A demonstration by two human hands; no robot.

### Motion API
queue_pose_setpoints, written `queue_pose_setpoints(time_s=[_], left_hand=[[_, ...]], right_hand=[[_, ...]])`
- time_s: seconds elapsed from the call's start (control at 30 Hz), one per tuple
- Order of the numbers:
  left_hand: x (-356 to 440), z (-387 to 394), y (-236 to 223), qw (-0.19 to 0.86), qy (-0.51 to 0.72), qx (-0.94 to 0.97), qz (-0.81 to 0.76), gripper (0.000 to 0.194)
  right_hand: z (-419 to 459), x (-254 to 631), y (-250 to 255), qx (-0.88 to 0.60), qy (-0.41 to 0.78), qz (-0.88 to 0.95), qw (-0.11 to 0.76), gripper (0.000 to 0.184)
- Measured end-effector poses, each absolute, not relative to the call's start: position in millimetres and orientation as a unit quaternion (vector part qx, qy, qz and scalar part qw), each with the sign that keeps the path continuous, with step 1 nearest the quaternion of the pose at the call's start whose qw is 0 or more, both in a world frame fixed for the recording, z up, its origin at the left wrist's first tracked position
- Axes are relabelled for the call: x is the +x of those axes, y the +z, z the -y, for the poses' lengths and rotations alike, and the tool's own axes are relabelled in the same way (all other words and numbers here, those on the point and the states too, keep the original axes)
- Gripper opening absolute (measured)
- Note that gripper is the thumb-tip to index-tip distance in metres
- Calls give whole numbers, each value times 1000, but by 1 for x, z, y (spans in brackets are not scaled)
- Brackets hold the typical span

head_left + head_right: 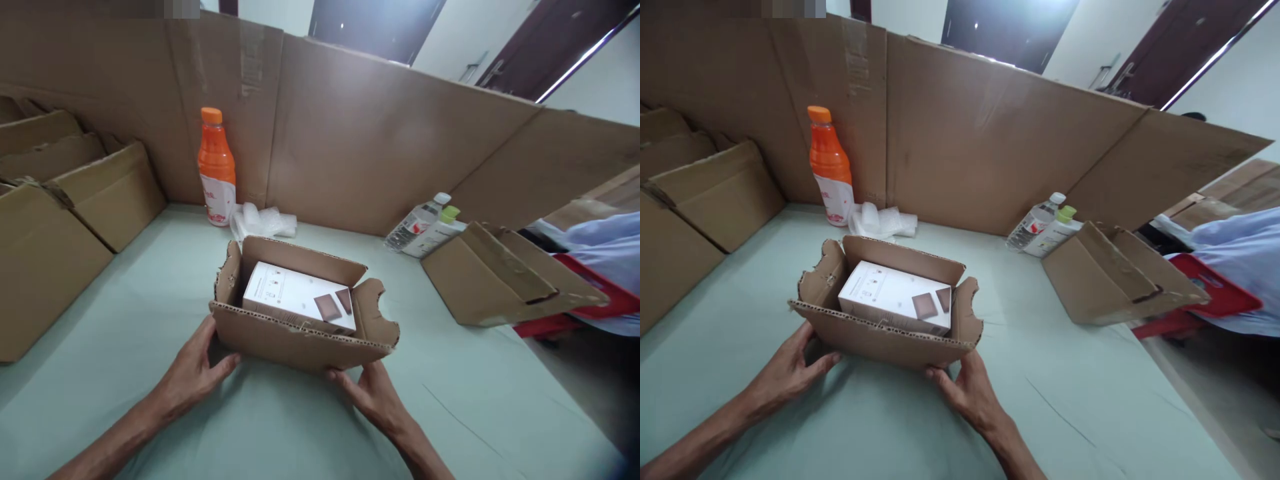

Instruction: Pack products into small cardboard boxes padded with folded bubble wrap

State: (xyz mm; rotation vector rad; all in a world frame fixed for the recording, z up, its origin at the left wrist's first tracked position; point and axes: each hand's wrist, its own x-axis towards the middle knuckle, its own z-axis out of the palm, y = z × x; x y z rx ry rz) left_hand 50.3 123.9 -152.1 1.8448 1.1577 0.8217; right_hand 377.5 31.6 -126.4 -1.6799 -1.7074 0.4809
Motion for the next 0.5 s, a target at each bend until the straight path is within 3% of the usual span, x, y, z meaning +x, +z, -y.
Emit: queue_pose_setpoints(time_s=[0.13,0.37,0.5], left_hand=[[67,-121,-160,380,346,719,-468,49],[97,-137,-160,436,328,745,-384,73],[115,-157,-157,472,325,736,-361,77]], right_hand=[[-41,386,-131,-655,205,646,334,35],[-63,428,-137,-711,183,570,370,43],[-79,437,-143,-709,196,538,413,40]])
